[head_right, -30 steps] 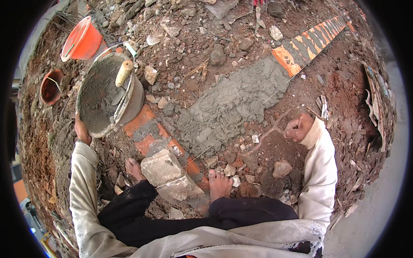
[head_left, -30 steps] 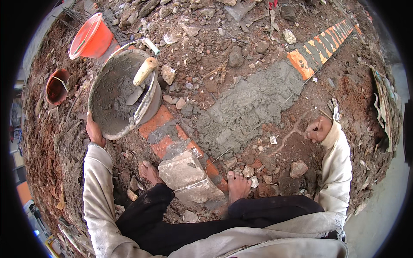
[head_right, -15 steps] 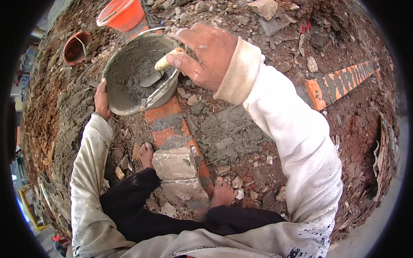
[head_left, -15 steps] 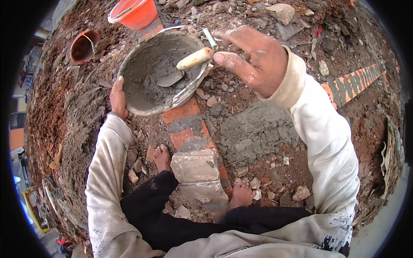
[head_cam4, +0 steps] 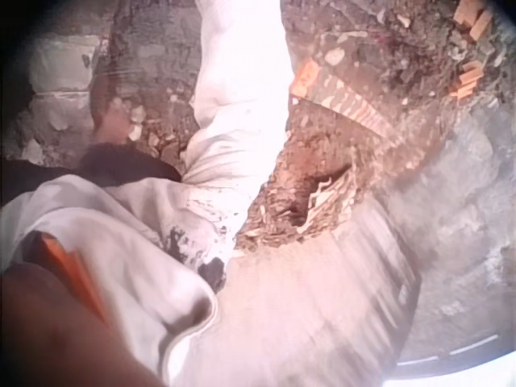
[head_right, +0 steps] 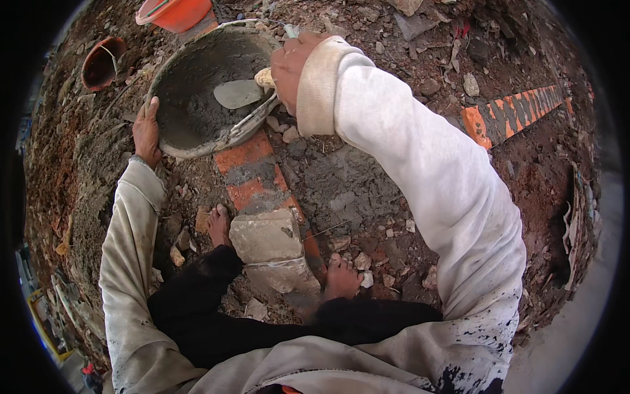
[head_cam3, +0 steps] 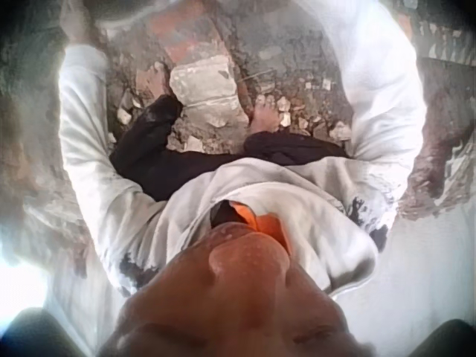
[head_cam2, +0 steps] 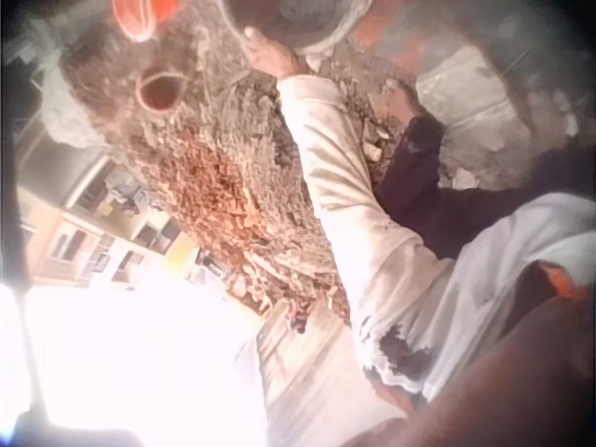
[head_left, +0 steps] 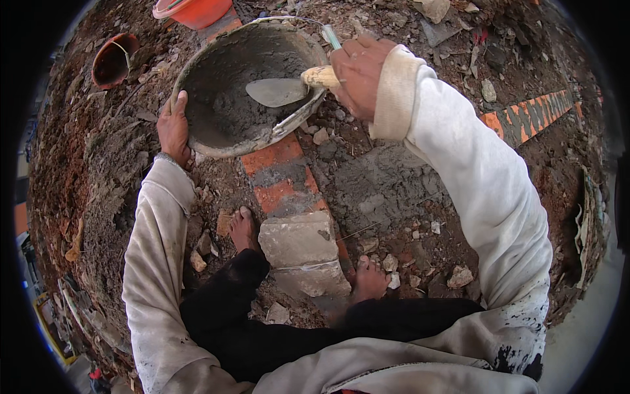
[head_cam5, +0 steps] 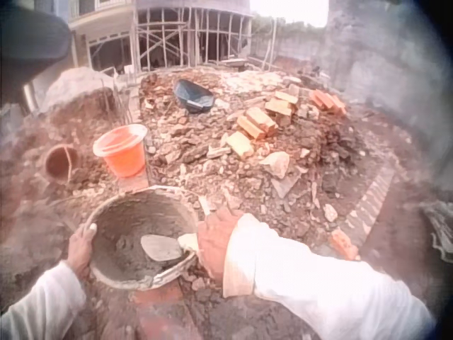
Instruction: The person scoops wet cement from a bucket using a trowel and spreads it onto the ground to create a bed for brick pavers. They then place bricks onto the cement and tap them into position.
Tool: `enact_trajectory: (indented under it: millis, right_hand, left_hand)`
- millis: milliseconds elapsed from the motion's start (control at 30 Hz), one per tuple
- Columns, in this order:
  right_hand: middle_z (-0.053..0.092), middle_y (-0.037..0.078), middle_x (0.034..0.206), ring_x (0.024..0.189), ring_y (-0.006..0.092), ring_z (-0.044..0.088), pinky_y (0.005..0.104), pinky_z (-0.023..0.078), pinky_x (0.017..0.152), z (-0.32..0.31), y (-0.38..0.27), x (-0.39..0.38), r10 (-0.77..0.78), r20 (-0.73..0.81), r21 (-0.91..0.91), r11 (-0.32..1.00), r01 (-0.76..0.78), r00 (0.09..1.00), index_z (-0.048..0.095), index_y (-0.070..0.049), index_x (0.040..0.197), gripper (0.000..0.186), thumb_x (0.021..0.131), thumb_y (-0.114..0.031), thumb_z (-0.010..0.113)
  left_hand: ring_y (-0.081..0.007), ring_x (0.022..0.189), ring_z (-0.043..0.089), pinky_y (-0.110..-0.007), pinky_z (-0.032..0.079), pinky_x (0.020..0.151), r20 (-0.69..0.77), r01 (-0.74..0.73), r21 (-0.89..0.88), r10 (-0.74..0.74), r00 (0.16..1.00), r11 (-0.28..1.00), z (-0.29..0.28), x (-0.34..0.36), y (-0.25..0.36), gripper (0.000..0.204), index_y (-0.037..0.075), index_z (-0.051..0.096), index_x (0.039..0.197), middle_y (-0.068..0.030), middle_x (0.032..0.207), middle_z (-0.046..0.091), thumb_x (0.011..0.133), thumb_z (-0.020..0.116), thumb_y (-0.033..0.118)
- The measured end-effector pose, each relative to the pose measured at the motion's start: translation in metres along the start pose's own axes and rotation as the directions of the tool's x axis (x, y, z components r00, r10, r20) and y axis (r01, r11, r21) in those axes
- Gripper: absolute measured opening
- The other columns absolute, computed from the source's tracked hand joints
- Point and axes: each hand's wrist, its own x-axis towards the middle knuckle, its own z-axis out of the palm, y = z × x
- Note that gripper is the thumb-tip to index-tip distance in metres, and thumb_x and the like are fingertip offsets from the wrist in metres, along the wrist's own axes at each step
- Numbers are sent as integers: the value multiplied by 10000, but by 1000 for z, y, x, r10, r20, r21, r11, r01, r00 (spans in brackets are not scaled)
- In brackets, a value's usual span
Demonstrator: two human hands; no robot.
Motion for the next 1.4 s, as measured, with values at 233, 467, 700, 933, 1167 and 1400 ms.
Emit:
enact_trajectory:
  millis: [233, 467, 700, 933, 1167, 1400]
  right_hand:
    - [572, 201, 749, 697, 428, 562, 450, 447, 620, -2, 21, -234, 314, 554, 633, 442, -635, 771, 383, -19, 1048, 416, 686, -130, 557]
    - [551, 277, 882, 730, 435, 605, 494, 491, 589, 83, -34, -326, 523, 680, 118, 614, -780, 514, 394, -58, 1042, 396, 898, -423, 446]
    - [566, 254, 793, 641, 405, 612, 484, 481, 548, 138, 49, -374, 699, 600, -79, 536, -841, 390, 410, -52, 1009, 380, 903, -415, 444]
    - [481, 75, 614, 420, 182, 473, 344, 397, 359, 115, 45, -345, 237, 971, 110, -535, -838, -24, 491, -77, 1109, 525, 883, -543, 406]
    - [590, 273, 832, 645, 401, 595, 473, 473, 625, 115, -42, -330, 262, 845, 441, 149, -885, 466, 494, -13, 1111, 527, 901, -485, 392]
    - [612, 249, 732, 722, 436, 601, 503, 463, 649, 115, 24, -359, 659, 701, -29, 406, -913, 271, 404, -27, 1027, 403, 913, -414, 398]
  left_hand:
    - [-179, 996, 545, -293, 457, 823, 53, 11, -13, -10, 999, 1000, -3, 19, -24, 517, 21, 448, 1287, -75, 1190, 531, 876, 559, 316]
    - [-215, 1012, 560, -316, 476, 842, 71, 67, -24, -66, 995, 997, 3, 18, -23, 487, 8, 447, 1278, -105, 1225, 512, 895, 532, 296]
    - [-223, 1036, 538, -320, 455, 866, 71, 43, 14, -44, 996, 999, 1, 15, -18, 509, -18, 433, 1282, -113, 1245, 495, 902, 516, 310]
    - [-211, 1100, 500, -307, 415, 922, 58, 58, 58, -61, 996, 997, 1, 15, -26, 513, -29, 425, 1287, -112, 1277, 473, 907, 509, 306]
    - [-205, 1103, 503, -307, 418, 923, 88, 76, -61, -71, 994, 995, -3, 23, -26, 501, -21, 428, 1288, -112, 1278, 472, 905, 513, 290]
    - [-215, 1086, 517, -311, 434, 907, 76, 36, 19, -38, 996, 999, -4, 25, -36, 492, -8, 427, 1292, -116, 1265, 482, 900, 522, 274]
